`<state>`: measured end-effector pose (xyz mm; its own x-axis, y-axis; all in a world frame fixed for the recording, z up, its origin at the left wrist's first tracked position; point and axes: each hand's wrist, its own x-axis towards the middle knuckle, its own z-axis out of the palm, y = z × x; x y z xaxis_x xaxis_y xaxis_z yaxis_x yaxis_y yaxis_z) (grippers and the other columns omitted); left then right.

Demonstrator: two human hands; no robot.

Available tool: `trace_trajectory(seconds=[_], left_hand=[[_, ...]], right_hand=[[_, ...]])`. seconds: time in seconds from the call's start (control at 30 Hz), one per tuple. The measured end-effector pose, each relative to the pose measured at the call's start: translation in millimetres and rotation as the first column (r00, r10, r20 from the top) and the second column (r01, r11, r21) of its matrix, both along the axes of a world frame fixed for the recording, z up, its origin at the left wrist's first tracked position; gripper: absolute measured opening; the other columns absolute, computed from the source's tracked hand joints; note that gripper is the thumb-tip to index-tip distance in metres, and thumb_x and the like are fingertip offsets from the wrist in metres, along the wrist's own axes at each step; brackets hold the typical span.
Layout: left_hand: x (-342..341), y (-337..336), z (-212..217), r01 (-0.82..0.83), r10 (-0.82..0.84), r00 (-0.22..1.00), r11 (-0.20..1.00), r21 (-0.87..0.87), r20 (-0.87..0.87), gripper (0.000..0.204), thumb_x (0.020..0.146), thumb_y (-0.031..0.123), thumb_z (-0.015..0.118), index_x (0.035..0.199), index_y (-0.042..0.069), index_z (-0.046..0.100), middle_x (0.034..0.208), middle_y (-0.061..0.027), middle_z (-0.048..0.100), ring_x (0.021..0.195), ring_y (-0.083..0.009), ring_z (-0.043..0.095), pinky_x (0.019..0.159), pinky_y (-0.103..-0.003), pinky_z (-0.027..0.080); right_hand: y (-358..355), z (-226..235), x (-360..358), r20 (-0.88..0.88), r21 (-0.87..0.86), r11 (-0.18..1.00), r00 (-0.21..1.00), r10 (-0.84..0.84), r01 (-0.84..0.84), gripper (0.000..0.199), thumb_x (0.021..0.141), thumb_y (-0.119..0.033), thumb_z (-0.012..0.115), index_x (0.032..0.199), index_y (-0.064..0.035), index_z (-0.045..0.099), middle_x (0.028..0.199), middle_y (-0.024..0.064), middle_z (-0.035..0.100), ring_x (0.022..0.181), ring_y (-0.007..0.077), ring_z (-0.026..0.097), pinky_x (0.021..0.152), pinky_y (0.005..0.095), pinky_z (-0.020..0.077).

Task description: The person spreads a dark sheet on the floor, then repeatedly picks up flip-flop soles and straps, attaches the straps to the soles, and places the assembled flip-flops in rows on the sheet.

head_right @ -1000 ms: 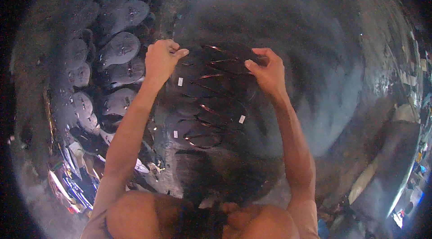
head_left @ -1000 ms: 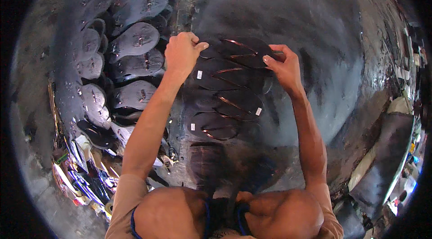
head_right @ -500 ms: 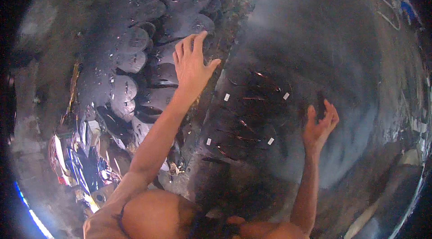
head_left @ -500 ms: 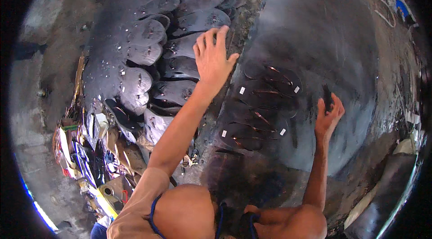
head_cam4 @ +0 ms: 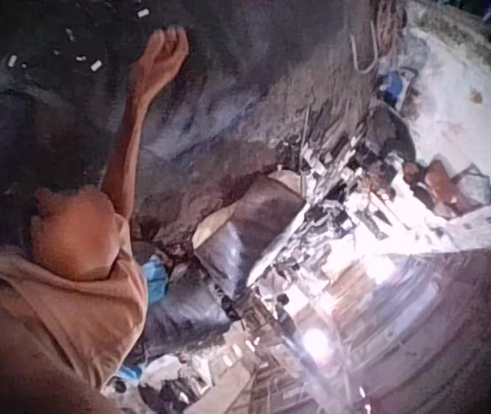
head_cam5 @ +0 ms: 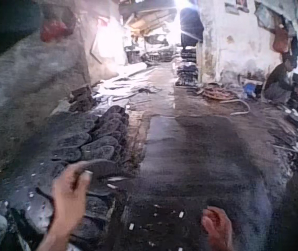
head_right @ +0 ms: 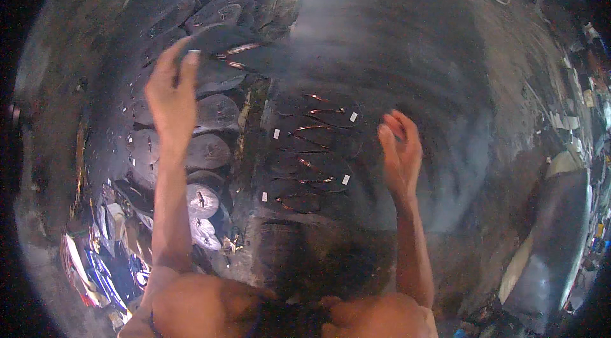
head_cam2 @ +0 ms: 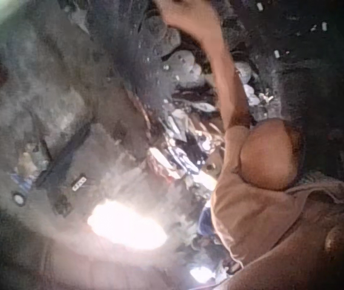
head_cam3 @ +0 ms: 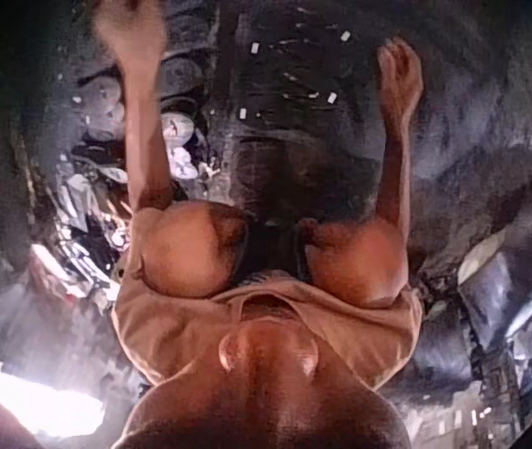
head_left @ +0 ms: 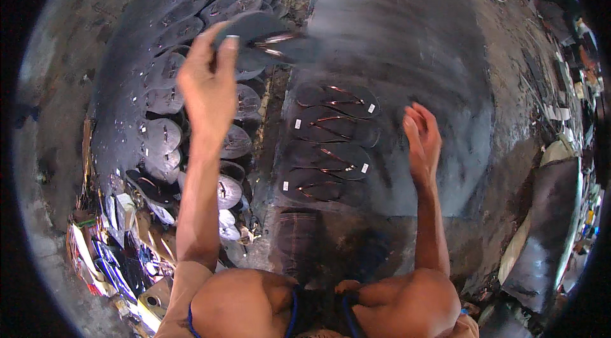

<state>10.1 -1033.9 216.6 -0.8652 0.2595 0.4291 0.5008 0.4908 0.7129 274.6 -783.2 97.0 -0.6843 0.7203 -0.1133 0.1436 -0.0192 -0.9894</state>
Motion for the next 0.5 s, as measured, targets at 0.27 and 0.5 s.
trace_trajectory(seconds=[0.27, 0.5], left_hand=[[-34.0, 70.6, -70.7, 0.181, -0.352, 0.776, 0.919, 0.351, 0.523, 0.036, 0.099, 0.020, 0.079, 0.129, 0.001, 0.075, 0.106, -0.0059, 0.074, 0.088, -0.0116, 0.067, 0.075, -0.028, 0.057], [-69.4, 77.9, -165.6, 0.190, -0.122, 0.850, 0.978, -0.083, 0.513, 0.038, 0.083, 0.019, 0.090, 0.113, -0.003, 0.081, 0.094, -0.0136, 0.082, 0.083, -0.0159, 0.077, 0.078, -0.030, 0.059]], right_hand=[[61.9, 5.4, -116.0, -0.253, -0.290, 0.925, 0.952, 0.174, -0.247, 0.047, 0.105, -0.014, 0.069, 0.146, 0.0021, 0.053, 0.132, 0.0124, 0.067, 0.117, 0.0212, 0.068, 0.104, 0.0410, 0.0591], [79.1, -67.9, -134.6, 0.172, -0.139, 0.971, 0.960, 0.219, -0.197, 0.049, 0.100, -0.021, 0.079, 0.142, -0.0015, 0.062, 0.117, 0.0080, 0.074, 0.107, 0.0150, 0.068, 0.091, 0.0304, 0.0548]])
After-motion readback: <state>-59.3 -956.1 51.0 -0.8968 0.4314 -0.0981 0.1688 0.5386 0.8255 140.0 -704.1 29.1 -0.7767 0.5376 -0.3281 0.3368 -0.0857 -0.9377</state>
